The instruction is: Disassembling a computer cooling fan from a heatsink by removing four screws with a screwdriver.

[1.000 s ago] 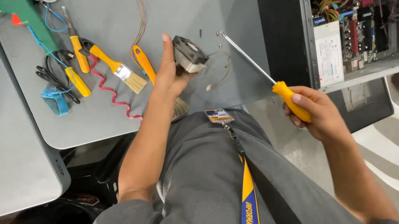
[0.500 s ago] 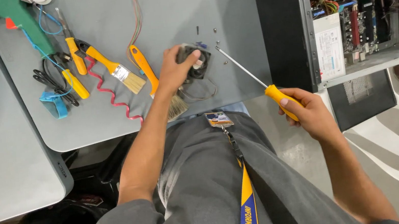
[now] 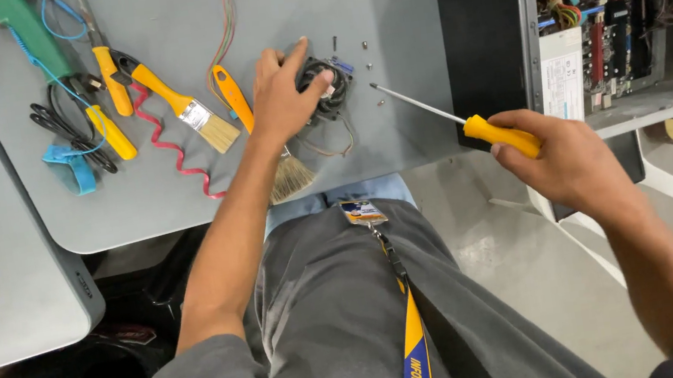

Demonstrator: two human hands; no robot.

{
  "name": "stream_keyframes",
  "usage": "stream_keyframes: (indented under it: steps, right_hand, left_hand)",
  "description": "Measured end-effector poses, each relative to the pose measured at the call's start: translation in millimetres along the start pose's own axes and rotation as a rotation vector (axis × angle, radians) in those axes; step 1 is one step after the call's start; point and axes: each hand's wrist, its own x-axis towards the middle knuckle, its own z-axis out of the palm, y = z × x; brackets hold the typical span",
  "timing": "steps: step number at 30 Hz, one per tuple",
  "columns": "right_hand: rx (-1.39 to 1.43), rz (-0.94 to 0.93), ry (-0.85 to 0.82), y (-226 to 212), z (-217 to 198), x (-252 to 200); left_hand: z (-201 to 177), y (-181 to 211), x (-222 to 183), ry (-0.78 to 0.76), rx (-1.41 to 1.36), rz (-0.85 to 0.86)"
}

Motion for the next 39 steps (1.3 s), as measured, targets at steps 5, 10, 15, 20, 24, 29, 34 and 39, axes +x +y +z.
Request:
stream_keyframes:
  steps: [5, 10, 15, 20, 24, 29, 34, 39]
  right_hand:
    - [-0.12, -0.179, 0.044, -11.8, -16.1, 26.3]
    - [-0.367, -0.386, 0.05, -34.6, -32.9, 39.3]
    - [-0.476, -0.381, 0.049, -38.1, -48.0, 40.3]
    - [-0.519, -0.268, -0.03, -43.6, -59.9, 33.5]
    - [-0.461, -0.201, -0.006, -29.4, -69.9, 23.4]
    - [-0.376, 0.039, 0.039, -13.5, -83.8, 10.0]
    - [-0.195, 0.109, 0.021, 9.5, -77.9, 2.9]
    - [-0.158, 0.101, -0.089, 29.6, -51.2, -0.5]
  left_hand:
    - [19.0, 10.4, -13.4, 0.105, 0.091, 0.06]
    - [46.9, 6.1, -18.3, 0.259, 0.119, 0.103]
    - [65.0, 11.8, -21.5, 0.287, 0.108, 0.088]
    - [78.1, 31.2, -30.2, 0.289, 0.165, 0.137]
    - [82.9, 45.7, -31.2, 0.331, 0.153, 0.224]
    - [76.7, 61.1, -20.7, 0.248, 0.098, 0.307]
    - [35.2, 64.6, -18.2, 0.042, -0.037, 0.215]
    - [6.0, 52.2, -29.4, -0.156, 0.025, 0.208]
